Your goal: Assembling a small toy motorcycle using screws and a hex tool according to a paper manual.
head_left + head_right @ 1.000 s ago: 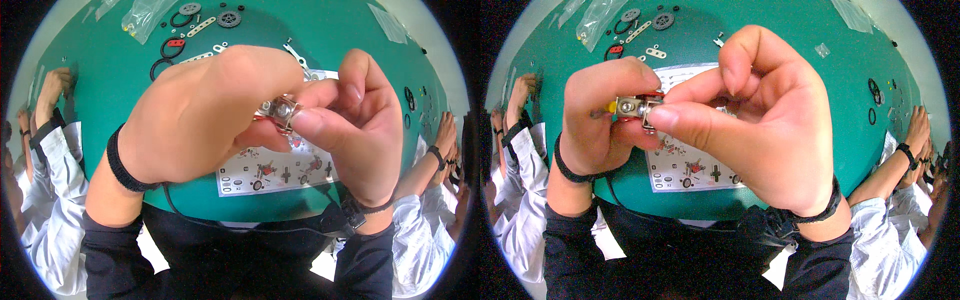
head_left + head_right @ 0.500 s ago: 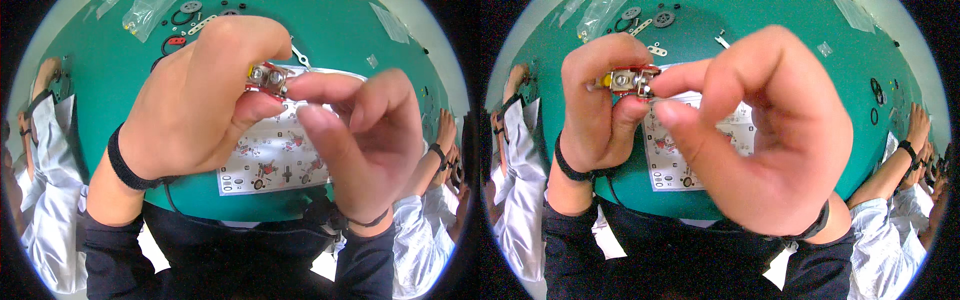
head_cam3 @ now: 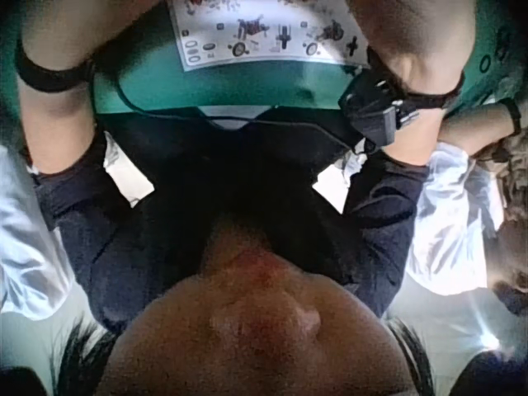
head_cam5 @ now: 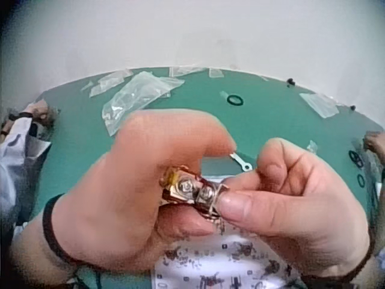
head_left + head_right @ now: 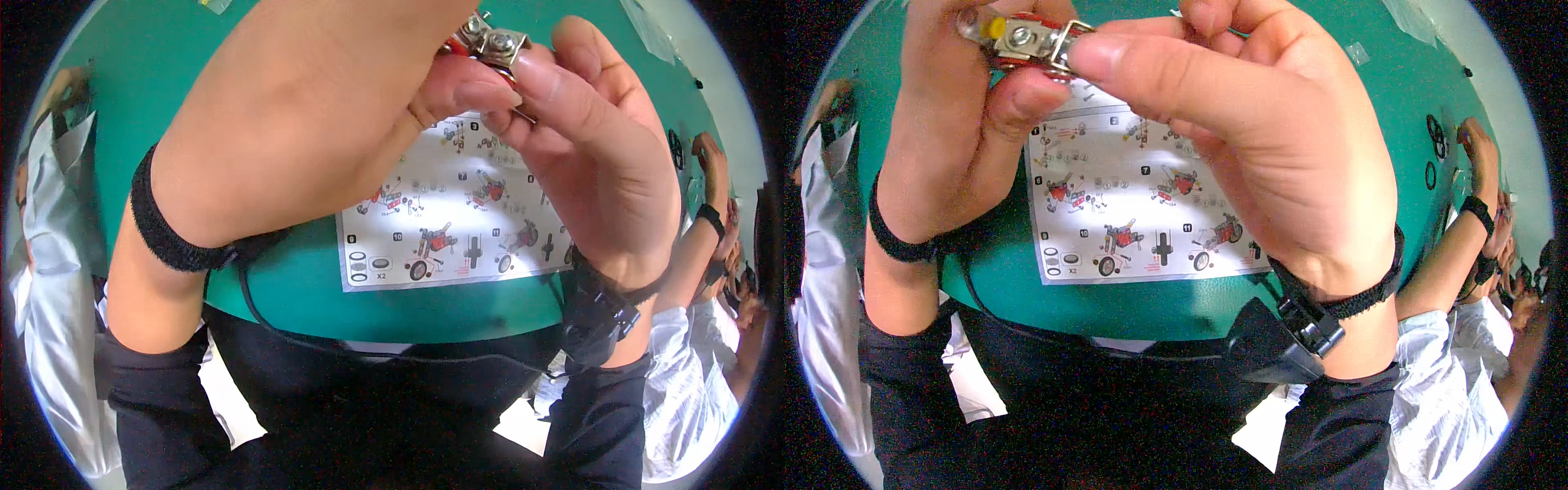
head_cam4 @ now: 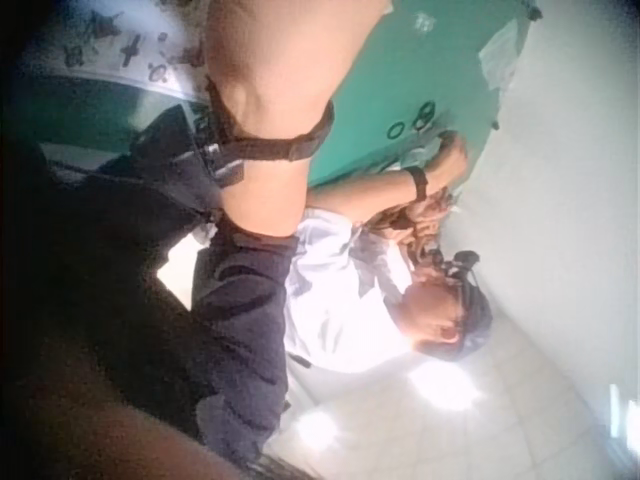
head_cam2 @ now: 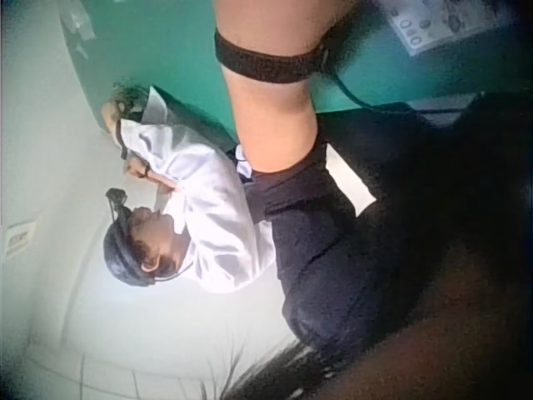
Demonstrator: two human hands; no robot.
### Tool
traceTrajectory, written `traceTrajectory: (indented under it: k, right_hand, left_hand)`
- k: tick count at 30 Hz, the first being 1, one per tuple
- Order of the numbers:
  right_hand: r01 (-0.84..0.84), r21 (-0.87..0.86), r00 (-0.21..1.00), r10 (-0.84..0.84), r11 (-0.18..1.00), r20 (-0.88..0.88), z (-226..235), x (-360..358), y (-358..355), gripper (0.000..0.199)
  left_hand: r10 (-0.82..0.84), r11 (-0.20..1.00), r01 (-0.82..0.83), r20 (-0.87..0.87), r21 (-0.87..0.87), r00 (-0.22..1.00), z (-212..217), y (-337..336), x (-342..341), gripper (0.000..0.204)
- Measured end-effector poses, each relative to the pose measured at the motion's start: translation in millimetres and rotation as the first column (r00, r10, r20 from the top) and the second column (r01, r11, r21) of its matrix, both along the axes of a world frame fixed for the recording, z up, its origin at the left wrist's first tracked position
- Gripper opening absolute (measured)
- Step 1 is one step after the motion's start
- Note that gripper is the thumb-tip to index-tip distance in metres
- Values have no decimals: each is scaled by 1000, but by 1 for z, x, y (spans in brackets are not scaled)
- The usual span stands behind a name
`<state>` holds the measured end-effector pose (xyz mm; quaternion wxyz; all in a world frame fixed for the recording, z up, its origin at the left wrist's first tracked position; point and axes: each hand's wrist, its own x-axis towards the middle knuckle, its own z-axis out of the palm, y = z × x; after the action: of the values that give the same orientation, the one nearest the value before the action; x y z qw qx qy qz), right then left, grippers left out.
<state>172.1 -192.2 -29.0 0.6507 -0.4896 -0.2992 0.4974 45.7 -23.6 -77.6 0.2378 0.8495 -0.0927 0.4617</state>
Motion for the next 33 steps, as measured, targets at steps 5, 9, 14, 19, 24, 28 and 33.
traceTrajectory:
  k: [5, 9, 14, 19, 24, 28, 33]
  right_hand:
    - [-62, 20, 976, 64, 998, -207, -3, 2, 0, 18]
    - [-52, 49, 834, 70, 997, -547, 8, -4, 3, 29]
    - [20, 55, 960, -4, 998, -279, 13, -13, 7, 34]
    - [287, -14, 957, -287, 958, -27, 22, -21, 9, 22]
    - [276, 116, 940, -293, 954, 175, 12, -12, 4, 21]
    - [243, 215, 889, -306, 946, 339, 3, -11, 2, 20]
    - [219, 238, 622, -323, 946, 713, 13, -27, -10, 32]
  left_hand:
    - [-28, 999, 27, -40, -31, 999, -2, -4, -9, 39]
    - [-46, 998, 42, -84, -50, 995, 2, -7, -10, 38]
    - [-65, 996, 55, -153, -73, 986, 11, -2, -15, 38]
    - [-88, 993, 70, -203, -95, 975, 18, -1, -19, 37]
    - [-97, 992, 72, -254, -106, 962, 27, 1, -22, 36]
    - [-103, 990, 71, -283, -120, 954, 31, 0, -24, 36]
    - [-57, 969, 120, -276, 216, 959, 52, 0, -19, 27]
